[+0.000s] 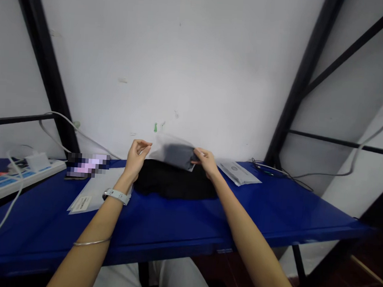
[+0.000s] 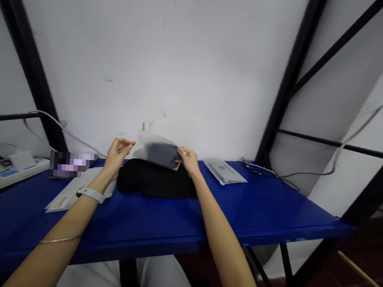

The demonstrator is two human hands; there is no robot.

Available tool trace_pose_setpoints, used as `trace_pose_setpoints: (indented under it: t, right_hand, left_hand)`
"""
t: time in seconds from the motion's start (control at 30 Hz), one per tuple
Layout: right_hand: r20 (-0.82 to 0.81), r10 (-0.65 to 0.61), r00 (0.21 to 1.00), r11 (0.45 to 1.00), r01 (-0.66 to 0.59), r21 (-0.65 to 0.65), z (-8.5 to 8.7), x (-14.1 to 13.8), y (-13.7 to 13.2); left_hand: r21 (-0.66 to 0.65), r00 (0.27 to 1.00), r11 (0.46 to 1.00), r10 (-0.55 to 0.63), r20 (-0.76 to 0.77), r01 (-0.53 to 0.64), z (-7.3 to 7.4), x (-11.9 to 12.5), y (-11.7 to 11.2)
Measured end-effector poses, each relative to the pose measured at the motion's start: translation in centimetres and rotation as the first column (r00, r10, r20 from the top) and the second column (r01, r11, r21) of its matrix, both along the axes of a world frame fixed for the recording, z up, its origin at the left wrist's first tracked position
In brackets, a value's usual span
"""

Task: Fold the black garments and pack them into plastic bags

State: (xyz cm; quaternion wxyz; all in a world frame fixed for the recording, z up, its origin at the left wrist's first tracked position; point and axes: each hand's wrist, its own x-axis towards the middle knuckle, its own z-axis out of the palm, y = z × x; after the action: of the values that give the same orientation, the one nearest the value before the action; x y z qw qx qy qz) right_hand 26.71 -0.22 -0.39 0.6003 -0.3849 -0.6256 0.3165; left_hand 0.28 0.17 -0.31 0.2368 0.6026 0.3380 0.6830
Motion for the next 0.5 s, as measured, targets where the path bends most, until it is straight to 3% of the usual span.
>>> trace_pose_setpoints:
  t: [0.03, 0.1, 0.17, 0.23, 0.27, 0.33, 0.43, 0.5]
  right_hand:
    - [0.011, -0.133, 0.991, 0.989, 0.132, 0.059, 0.6, 1.0, -0.3]
    - [0.068, -0.437, 0.897, 0.885, 0.415, 0.212, 1.5, 3.6, -0.8]
    - [0.174, -0.668, 0.724, 0.73, 0.591, 0.344, 1.7, 6.3, -1.3]
    - [0.289, -0.79, 0.541, 0.613, 0.689, 0.386, 1.2, 8.9, -1.6]
    - [0.35, -0.818, 0.456, 0.568, 0.734, 0.373, 0.7, 9.9, -1.6]
    - [0.528, -0.774, 0.35, 0.544, 0.794, 0.272, -0.4, 11.6, -1.5]
    - [0.771, -0.569, 0.286, 0.537, 0.839, 0.086, -1.7, 12.7, -1.3]
    - [0.827, -0.513, 0.23, 0.525, 0.847, 0.09, -2.2, 12.5, -1.1]
  left_hand:
    - [-0.005, 0.999, 1.0, 0.018, -0.027, -0.018, -0.4, 0.0, 0.3]
    - [-0.049, 0.988, 0.997, 0.06, -0.144, -0.068, -1.2, -0.1, 0.9]
    - [-0.104, 0.943, 0.986, 0.092, -0.32, -0.132, -2.0, -0.2, 1.5]
    - [-0.119, 0.869, 0.976, 0.103, -0.485, -0.182, -2.6, -0.4, 1.9]
    - [-0.111, 0.831, 0.974, 0.105, -0.546, -0.197, -2.9, -0.5, 2.1]
    - [-0.092, 0.767, 0.971, 0.114, -0.632, -0.221, -3.4, -0.6, 2.5]
    - [-0.087, 0.696, 0.964, 0.118, -0.708, -0.252, -3.9, -0.7, 2.9]
    - [-0.084, 0.659, 0.96, 0.118, -0.743, -0.267, -4.3, -0.8, 3.1]
